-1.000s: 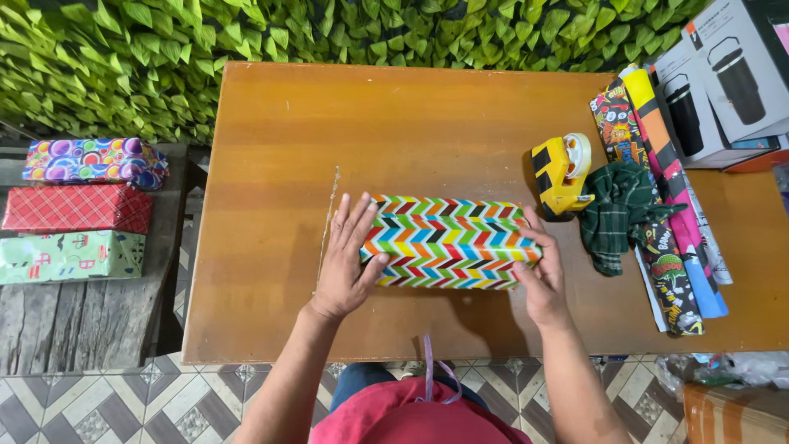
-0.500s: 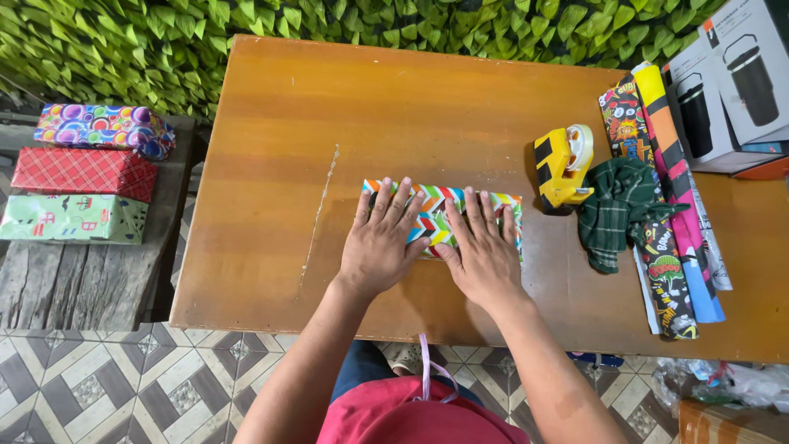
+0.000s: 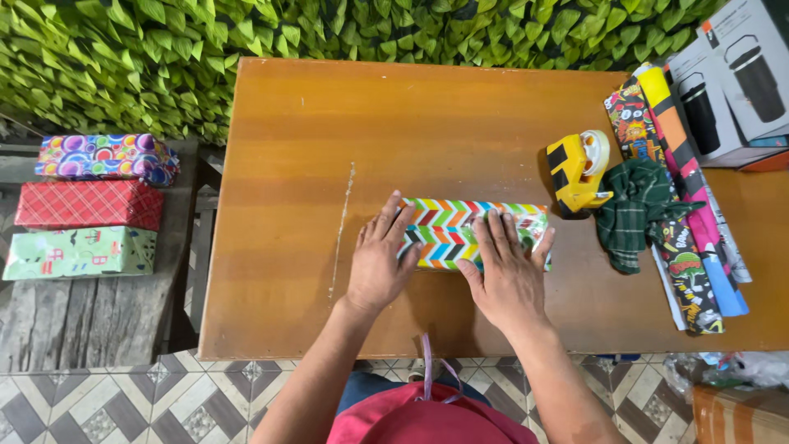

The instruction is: The person finishes wrapping a small gift box with colorful chevron-patterned paper, securing it with tape and polishing it with a cloth. They then place the wrapped gift on a stack of other gifts and prepare a new sheet of striped wrapping paper by wiping it with the cloth.

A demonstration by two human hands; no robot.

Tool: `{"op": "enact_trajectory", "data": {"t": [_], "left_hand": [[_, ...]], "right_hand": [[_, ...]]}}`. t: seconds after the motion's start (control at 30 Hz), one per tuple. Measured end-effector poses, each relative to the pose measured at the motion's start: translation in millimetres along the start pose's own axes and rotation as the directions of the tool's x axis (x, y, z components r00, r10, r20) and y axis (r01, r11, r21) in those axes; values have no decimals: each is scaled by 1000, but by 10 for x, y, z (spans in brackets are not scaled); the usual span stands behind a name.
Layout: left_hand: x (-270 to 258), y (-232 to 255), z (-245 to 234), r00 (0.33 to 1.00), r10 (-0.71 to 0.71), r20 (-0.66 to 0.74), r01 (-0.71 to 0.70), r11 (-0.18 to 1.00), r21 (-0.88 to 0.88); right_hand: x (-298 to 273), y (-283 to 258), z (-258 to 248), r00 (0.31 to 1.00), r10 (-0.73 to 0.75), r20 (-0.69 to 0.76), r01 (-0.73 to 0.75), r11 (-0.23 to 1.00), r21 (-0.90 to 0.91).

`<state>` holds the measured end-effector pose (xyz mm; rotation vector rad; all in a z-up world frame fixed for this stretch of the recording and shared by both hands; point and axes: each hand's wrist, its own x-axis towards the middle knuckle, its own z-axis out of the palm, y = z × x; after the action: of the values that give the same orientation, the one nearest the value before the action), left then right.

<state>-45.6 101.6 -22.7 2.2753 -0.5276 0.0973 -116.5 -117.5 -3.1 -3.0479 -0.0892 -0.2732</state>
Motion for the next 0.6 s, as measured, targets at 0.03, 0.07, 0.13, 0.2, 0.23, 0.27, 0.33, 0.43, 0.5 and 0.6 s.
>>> {"op": "enact_trajectory", "data": {"t": [0.03,0.07,0.13,0.2,0.23,0.27,0.33,0.43,0.5,0.6], "left_hand": [[-6,-11,10,999,19,-27,-19,1000,-5],[-10,-12,22,1000,16,0,-16,1000,24],[0,-27,-15,999,12,52,-16,996,84],[36,-23,-100,994,17,111,-23,998,58],[69,-32,-156,990,21,140,-28,999,45],[91,-52,-211,987,48,151,-56,997,48],[127,-112,-317,979,102,174,-112,992,52],[190,-204,-438,956,209,204,-235,965,116],[229,-281,-492,941,256,220,-279,957,78],[227,-416,-515,935,296,197,-262,948,-180]], "right_hand": [[24,-112,12,1000,-8,-29,9,999,33],[40,-204,17,998,-15,-57,18,998,59],[90,-339,10,999,-8,-50,12,996,84],[155,-402,-19,1000,18,18,-19,997,78],[186,-434,-22,999,44,5,-44,995,87],[189,-446,-31,997,73,-3,-72,993,93],[201,-476,-19,996,84,-6,-83,991,107],[243,-525,1,998,59,11,-60,987,148],[262,-540,-12,996,82,29,-86,978,188],[268,-534,-12,1000,1,5,-2,999,34]]}}
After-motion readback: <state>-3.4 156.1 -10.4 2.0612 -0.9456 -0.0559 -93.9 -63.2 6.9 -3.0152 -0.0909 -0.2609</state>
